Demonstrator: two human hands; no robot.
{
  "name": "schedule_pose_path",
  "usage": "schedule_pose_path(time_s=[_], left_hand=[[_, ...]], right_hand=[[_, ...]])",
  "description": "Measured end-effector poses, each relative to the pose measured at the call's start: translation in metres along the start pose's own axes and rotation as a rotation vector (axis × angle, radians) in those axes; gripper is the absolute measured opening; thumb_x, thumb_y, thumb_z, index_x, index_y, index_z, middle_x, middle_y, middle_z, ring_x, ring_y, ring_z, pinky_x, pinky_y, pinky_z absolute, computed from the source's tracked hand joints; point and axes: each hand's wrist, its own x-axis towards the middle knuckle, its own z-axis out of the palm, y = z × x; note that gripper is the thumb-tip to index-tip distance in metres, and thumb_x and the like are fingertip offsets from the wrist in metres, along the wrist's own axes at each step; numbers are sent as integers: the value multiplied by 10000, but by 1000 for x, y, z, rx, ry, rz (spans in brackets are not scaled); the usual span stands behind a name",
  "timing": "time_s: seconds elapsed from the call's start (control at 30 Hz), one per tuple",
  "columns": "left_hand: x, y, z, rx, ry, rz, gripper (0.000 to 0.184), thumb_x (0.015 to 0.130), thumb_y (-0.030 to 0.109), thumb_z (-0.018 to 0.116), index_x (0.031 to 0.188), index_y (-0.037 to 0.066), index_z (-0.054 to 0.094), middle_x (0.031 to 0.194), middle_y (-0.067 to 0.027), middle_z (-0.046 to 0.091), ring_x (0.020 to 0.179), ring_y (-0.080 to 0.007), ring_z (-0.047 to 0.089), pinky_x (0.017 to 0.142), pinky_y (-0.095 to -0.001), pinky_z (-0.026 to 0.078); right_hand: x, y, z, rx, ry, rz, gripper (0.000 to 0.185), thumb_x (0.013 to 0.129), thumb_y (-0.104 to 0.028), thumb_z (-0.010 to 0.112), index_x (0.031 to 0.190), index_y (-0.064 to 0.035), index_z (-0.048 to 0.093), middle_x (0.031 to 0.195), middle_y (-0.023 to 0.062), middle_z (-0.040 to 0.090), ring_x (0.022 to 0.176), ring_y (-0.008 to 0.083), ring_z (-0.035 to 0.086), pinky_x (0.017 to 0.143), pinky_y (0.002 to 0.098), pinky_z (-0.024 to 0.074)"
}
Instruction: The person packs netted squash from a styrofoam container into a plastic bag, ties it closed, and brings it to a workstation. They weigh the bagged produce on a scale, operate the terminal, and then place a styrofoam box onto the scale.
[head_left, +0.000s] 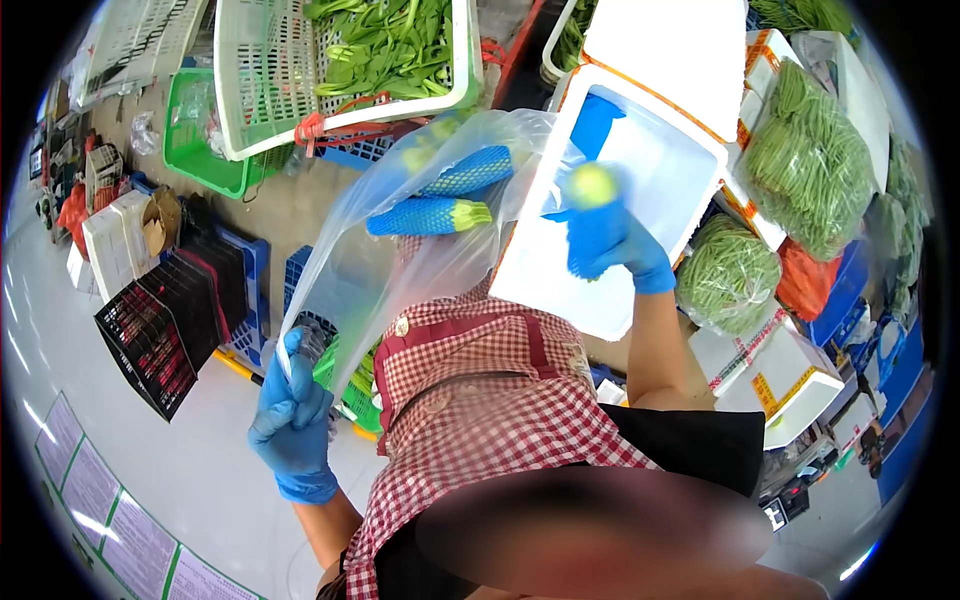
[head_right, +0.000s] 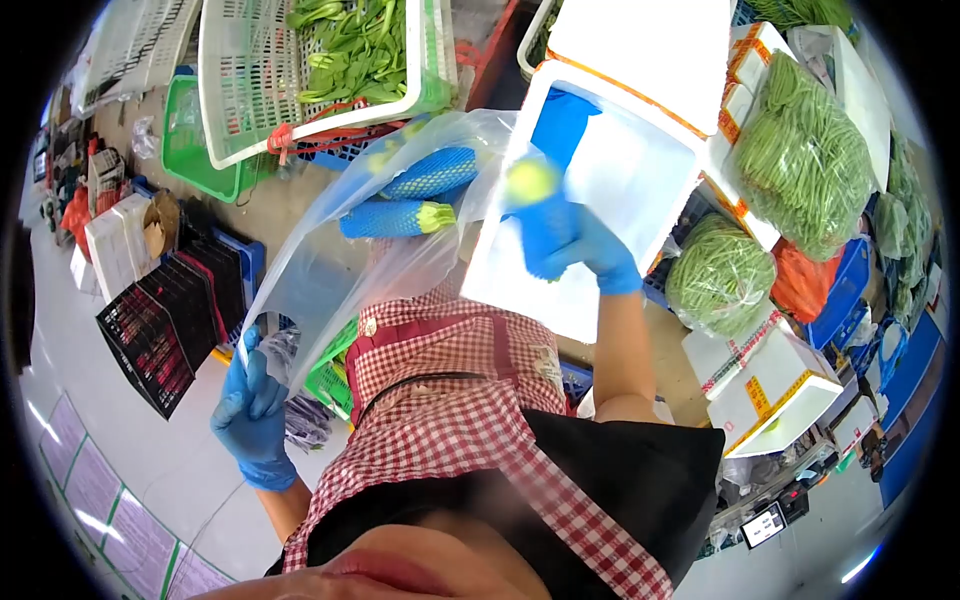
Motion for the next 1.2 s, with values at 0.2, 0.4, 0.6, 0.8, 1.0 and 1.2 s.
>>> schedule_pose_path(time_s=[0.2,0.4,0.6,0.8,1.0,1.2], left_hand=[[-5,-8,-6,50,-29,25,743,625,159,577,1267,-91,298,680,23,361,469,-40,296,443,-162,233],[-7,-12,-20,-20,-35,18,695,642,149,568,1258,-73,333,690,26,383,464,-45,291,448,-171,228],[-7,-12,-17,-43,-64,16,691,641,139,549,1266,-67,336,694,30,383,465,-48,284,453,-174,231],[-9,-11,-15,-1,-34,6,672,652,157,547,1255,-66,349,689,27,373,479,-52,286,464,-172,237],[-6,-8,-14,5,-106,-6,571,665,159,545,1185,-30,406,686,24,368,458,-48,286,458,-170,240],[-5,-6,-13,-53,-89,1,592,632,98,550,1189,-41,404,699,9,403,451,-54,297,434,-168,237]], right_hand=[[141,-39,77,-966,-188,-319,571,648,-204,699,1165,-42,518,926,87,636,813,208,595,773,306,464],[115,-26,39,232,800,-708,178,789,-57,542,954,-25,603,875,73,609,756,140,582,645,258,469],[146,167,-118,-154,1399,146,826,653,-334,660,1271,72,293,1215,296,415,1108,392,445,906,396,399],[162,147,-102,-337,1358,404,832,624,-444,663,1201,70,358,1154,277,480,1056,385,494,868,398,421],[128,141,-104,-255,1182,232,713,613,-442,689,1078,65,503,1047,246,565,952,345,569,806,372,461],[32,128,-53,488,614,102,603,721,-278,665,1200,14,444,1122,165,533,1024,288,509,899,397,407]])
